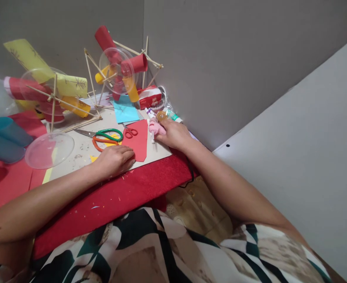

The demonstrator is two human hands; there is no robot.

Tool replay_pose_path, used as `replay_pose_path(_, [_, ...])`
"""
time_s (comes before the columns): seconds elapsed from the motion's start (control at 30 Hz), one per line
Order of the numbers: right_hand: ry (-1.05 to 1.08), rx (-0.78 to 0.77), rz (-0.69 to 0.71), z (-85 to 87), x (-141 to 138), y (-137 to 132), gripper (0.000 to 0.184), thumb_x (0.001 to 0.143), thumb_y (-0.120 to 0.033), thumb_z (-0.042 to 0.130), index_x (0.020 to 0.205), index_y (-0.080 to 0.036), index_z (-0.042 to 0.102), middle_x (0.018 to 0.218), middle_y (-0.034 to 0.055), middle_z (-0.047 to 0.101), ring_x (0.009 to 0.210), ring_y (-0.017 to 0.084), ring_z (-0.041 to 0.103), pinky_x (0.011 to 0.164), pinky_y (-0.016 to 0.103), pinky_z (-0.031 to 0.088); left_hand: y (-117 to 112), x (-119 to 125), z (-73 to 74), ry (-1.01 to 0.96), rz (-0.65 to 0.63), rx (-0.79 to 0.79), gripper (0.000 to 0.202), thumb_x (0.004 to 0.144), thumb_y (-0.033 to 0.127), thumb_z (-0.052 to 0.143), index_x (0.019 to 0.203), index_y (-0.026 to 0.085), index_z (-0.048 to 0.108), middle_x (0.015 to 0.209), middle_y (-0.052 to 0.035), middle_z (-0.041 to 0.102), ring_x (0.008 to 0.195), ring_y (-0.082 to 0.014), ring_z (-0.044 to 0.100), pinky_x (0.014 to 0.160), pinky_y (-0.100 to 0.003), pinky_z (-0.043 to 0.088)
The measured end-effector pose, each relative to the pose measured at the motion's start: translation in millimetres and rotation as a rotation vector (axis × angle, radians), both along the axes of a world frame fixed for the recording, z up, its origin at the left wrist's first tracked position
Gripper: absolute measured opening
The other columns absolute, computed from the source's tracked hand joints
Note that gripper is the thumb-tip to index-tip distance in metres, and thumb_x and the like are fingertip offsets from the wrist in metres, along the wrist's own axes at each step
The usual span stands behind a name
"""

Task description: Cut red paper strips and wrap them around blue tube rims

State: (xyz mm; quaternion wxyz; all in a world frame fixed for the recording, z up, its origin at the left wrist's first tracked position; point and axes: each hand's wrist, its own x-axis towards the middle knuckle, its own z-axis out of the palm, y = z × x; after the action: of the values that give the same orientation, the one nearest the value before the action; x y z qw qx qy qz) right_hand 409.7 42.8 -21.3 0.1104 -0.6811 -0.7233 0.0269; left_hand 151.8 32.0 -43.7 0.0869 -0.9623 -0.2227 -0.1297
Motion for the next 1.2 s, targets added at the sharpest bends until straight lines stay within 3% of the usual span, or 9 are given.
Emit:
replay_pose_path(0.17, [-0.041,-0.043,0.073,0.4,10,1,0.04,0.088,-0.05,0.057,0.11,-0.018,0.067,0.117,0.0155,0.07,0.102,0.031,0.064,0.074,0.036,0.045,-2,1,-1.9,-0.005,0.012,0.012,0.03,0.097,0.022,0.047,0.078,0.013,0.067,0.076,-0.0104,0.072,0.07,-0.0216,0.068,0.062,-0.032,0.047])
replay_pose_path(0.3, [-0.053,-0.128,0.137,6.4,22,4,0.038,0.087,-0.054,0.06,0.099,-0.02,0.07,0.104,0.0112,0.073,0.089,0.025,0.065,0.069,0.032,0.043,-2,1,-4.5,-0.001,0.011,0.015,0.032,0.097,0.022,0.046,0.077,0.012,0.068,0.074,-0.0107,0.072,0.068,-0.0216,0.068,0.06,-0.032,0.046])
replay_pose_path(0.5, [-0.081,-0.165,0.147,23.4,34,-2,0.031,0.083,-0.046,0.067,0.103,-0.023,0.074,0.101,0.01,0.075,0.086,0.025,0.067,0.067,0.033,0.045,-1,0,-8.1,-0.003,0.011,0.014,0.031,0.096,0.022,0.047,0.078,0.011,0.069,0.073,-0.0105,0.072,0.067,-0.0214,0.068,0.058,-0.032,0.047])
replay_pose_path(0.6, [-0.074,-0.107,0.158,38.7,14,-9,0.031,0.086,-0.045,0.064,0.109,-0.025,0.073,0.109,0.0096,0.075,0.093,0.027,0.068,0.072,0.035,0.048,-1,0,-8.8,-0.008,-0.003,0.013,0.031,0.097,0.023,0.047,0.078,0.012,0.069,0.074,-0.0108,0.072,0.067,-0.0208,0.068,0.059,-0.032,0.047])
replay_pose_path(0.7, [0.009,-0.02,0.219,48.2,-25,-6,0.03,0.092,-0.036,0.058,0.112,-0.019,0.072,0.11,0.0102,0.075,0.097,0.025,0.069,0.08,0.035,0.05,-2,0,-9.1,-0.018,-0.013,0.014,0.032,0.098,0.022,0.046,0.079,0.011,0.069,0.075,-0.0115,0.072,0.069,-0.0214,0.068,0.061,-0.033,0.048])
replay_pose_path(0.87, [-0.097,-0.103,0.209,39.2,-78,25,0.035,0.092,-0.036,0.06,0.12,-0.018,0.07,0.11,0.0132,0.076,0.102,0.03,0.069,0.077,0.037,0.048,-1,0,-9.3,-0.038,-0.024,-0.004,0.031,0.097,0.022,0.047,0.078,0.012,0.069,0.076,-0.012,0.073,0.071,-0.021,0.068,0.064,-0.033,0.048])
replay_pose_path(1.03, [-0.198,-0.196,0.256,29.7,-94,44,0.033,0.089,-0.031,0.062,0.12,-0.021,0.07,0.11,0.0126,0.076,0.095,0.029,0.07,0.068,0.034,0.045,-1,0,-10.4,-0.038,-0.017,-0.041,0.031,0.097,0.026,0.05,0.08,0.013,0.071,0.078,-0.0111,0.074,0.072,-0.021,0.068,0.064,-0.032,0.048])
replay_pose_path(1.2, [-0.266,-0.207,0.235,27.4,-89,51,0.042,0.086,-0.029,0.062,0.128,-0.022,0.065,0.111,0.0128,0.075,0.098,0.029,0.069,0.068,0.032,0.043,-1,0,-3.6,-0.06,0.029,-0.098,0.029,0.097,0.027,0.05,0.083,0.013,0.071,0.081,-0.0109,0.073,0.076,-0.0217,0.067,0.072,-0.036,0.048])
